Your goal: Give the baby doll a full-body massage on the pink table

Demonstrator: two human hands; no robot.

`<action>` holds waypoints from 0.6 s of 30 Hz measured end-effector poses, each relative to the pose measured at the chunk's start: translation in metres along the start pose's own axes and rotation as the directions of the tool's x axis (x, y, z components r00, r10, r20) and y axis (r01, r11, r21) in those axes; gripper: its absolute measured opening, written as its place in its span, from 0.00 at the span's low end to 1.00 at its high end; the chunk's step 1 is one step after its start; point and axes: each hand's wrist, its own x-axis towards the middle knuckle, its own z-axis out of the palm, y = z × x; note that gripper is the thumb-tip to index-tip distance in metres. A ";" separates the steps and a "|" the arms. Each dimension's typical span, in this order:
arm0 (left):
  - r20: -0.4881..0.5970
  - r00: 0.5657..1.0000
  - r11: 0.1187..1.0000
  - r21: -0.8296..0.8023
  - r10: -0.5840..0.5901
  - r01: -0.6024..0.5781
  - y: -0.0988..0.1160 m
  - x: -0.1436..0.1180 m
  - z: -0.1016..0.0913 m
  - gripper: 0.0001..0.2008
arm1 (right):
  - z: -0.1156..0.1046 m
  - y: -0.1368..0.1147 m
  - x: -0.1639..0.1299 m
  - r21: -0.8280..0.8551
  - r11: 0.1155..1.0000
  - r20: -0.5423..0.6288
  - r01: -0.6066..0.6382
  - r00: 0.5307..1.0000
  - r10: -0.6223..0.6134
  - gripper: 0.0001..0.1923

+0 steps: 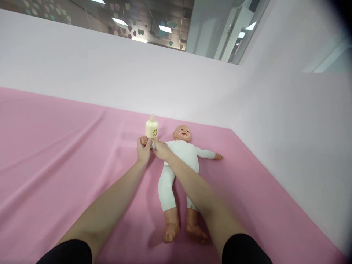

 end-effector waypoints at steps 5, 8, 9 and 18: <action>-0.007 1.000 1.000 -0.008 -0.015 0.015 0.002 -0.002 -0.002 0.15 | 0.001 0.000 0.001 -0.011 1.000 0.004 -0.002 1.000 0.002 0.14; -0.004 1.000 1.000 0.013 0.017 -0.017 0.003 -0.001 -0.003 0.11 | 0.002 0.001 0.001 -0.011 1.000 0.014 0.003 1.000 -0.003 0.14; -0.004 1.000 1.000 0.017 0.026 -0.026 0.003 -0.001 -0.003 0.10 | 0.002 0.001 0.001 -0.006 1.000 0.011 0.008 1.000 -0.008 0.14; 0.012 0.992 0.983 -0.128 -0.129 0.130 0.000 0.001 -0.001 0.10 | 0.000 0.001 -0.001 0.043 0.999 -0.014 0.023 1.000 -0.023 0.17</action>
